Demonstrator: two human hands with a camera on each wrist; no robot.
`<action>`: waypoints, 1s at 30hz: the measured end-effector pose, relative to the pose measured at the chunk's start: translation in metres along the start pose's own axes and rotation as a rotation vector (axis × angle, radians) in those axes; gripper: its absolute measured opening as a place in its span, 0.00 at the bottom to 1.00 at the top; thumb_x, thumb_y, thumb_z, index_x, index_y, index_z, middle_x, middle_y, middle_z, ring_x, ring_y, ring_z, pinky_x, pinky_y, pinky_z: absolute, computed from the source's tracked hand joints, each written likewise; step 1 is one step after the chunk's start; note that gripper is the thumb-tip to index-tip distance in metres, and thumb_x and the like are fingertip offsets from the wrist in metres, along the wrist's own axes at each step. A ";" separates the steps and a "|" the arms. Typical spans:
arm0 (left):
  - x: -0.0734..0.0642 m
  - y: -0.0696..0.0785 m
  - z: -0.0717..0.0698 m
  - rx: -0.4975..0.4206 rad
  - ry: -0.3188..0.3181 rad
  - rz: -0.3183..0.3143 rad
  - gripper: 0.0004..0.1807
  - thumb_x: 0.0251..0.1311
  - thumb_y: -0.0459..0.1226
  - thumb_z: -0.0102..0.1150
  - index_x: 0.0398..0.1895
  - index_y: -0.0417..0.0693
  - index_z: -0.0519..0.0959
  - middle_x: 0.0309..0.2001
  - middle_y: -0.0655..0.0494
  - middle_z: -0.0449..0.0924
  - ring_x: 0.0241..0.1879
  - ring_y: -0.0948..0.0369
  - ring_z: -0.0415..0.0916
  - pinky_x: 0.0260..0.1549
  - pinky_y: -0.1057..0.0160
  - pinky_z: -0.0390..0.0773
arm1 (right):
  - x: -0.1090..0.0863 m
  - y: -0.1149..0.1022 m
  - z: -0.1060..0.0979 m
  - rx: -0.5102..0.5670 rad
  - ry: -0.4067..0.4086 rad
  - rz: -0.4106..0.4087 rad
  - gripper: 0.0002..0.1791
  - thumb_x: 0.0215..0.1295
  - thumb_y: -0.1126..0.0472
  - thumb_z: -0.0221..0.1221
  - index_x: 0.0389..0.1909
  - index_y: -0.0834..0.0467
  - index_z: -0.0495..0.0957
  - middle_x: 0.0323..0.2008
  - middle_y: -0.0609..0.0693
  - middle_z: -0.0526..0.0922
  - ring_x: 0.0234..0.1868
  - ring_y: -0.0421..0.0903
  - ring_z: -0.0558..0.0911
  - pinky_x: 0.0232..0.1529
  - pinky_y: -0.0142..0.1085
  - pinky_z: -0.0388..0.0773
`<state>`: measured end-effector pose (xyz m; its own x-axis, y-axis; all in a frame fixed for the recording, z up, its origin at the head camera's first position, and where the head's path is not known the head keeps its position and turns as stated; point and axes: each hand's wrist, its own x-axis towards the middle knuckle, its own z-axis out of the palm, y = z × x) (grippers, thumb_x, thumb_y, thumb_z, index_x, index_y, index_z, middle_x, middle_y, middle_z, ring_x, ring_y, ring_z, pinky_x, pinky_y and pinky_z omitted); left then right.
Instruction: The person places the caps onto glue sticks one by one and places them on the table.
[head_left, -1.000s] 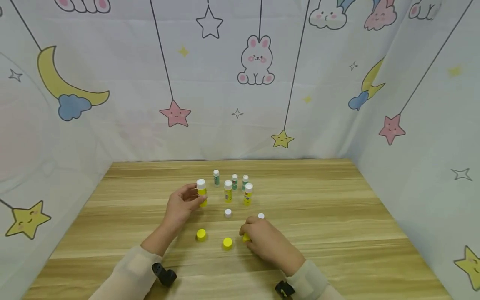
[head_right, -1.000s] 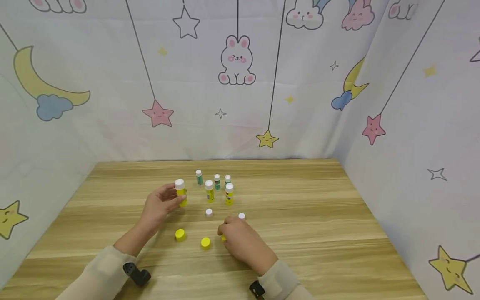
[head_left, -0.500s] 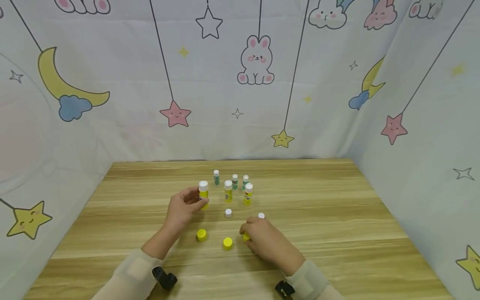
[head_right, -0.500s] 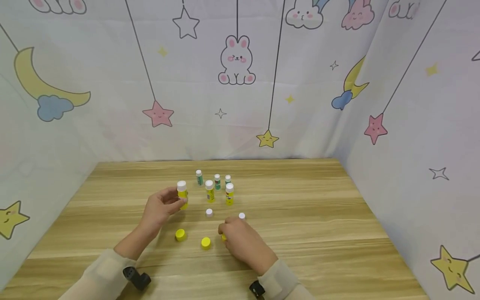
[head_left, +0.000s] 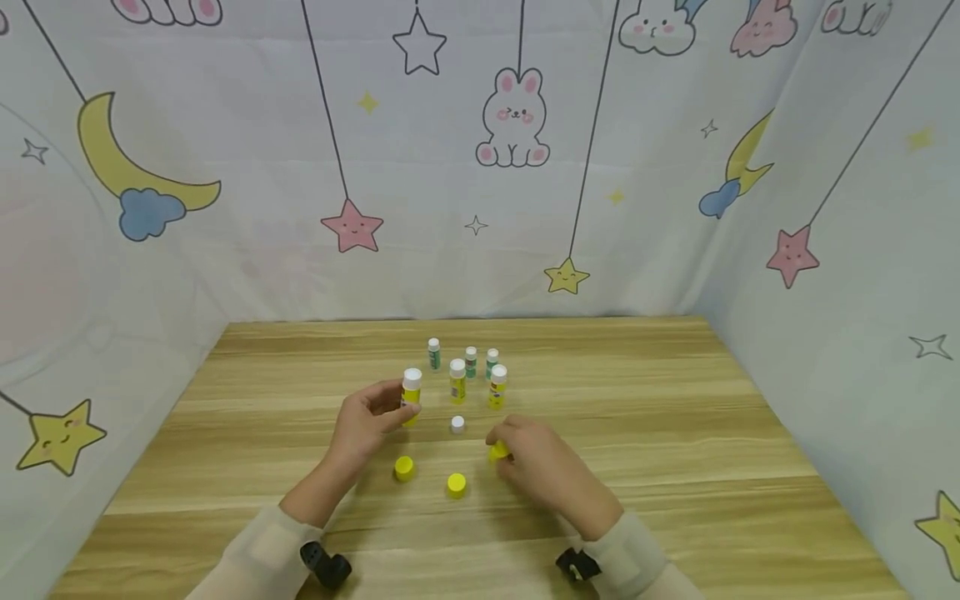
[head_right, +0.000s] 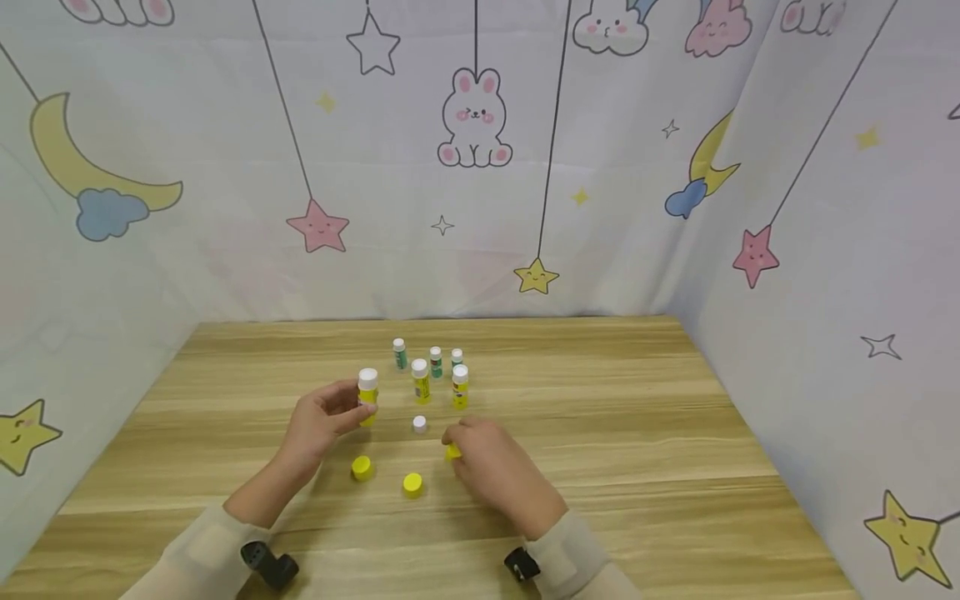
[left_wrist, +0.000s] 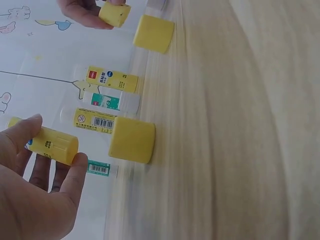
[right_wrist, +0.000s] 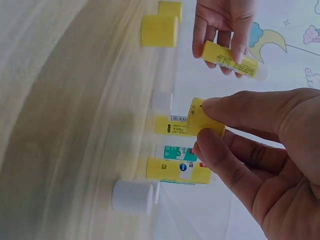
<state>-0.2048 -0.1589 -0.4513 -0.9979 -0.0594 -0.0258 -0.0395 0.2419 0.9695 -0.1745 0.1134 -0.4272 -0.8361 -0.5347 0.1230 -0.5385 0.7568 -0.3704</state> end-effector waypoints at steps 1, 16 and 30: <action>0.000 0.000 0.000 -0.003 -0.001 0.006 0.27 0.59 0.36 0.73 0.63 0.44 0.79 0.58 0.46 0.82 0.58 0.53 0.78 0.53 0.64 0.81 | 0.001 0.000 -0.001 0.002 0.007 0.000 0.15 0.58 0.68 0.68 0.47 0.57 0.86 0.40 0.47 0.84 0.36 0.38 0.79 0.37 0.30 0.81; -0.006 0.001 0.004 -0.026 -0.043 0.071 0.23 0.61 0.38 0.72 0.60 0.45 0.82 0.54 0.48 0.83 0.52 0.56 0.77 0.49 0.67 0.79 | 0.006 0.006 -0.009 0.099 0.122 0.018 0.14 0.59 0.69 0.70 0.46 0.57 0.85 0.44 0.48 0.85 0.38 0.41 0.85 0.38 0.26 0.82; -0.013 0.005 0.010 0.048 -0.070 0.124 0.22 0.56 0.37 0.75 0.56 0.48 0.83 0.48 0.51 0.87 0.55 0.53 0.80 0.56 0.49 0.78 | 0.005 0.010 -0.014 0.344 0.230 0.088 0.15 0.60 0.69 0.71 0.47 0.54 0.85 0.44 0.46 0.85 0.40 0.42 0.86 0.38 0.26 0.83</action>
<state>-0.1922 -0.1474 -0.4489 -0.9963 0.0410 0.0749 0.0836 0.2896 0.9535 -0.1853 0.1240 -0.4176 -0.8999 -0.3463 0.2652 -0.4303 0.6050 -0.6699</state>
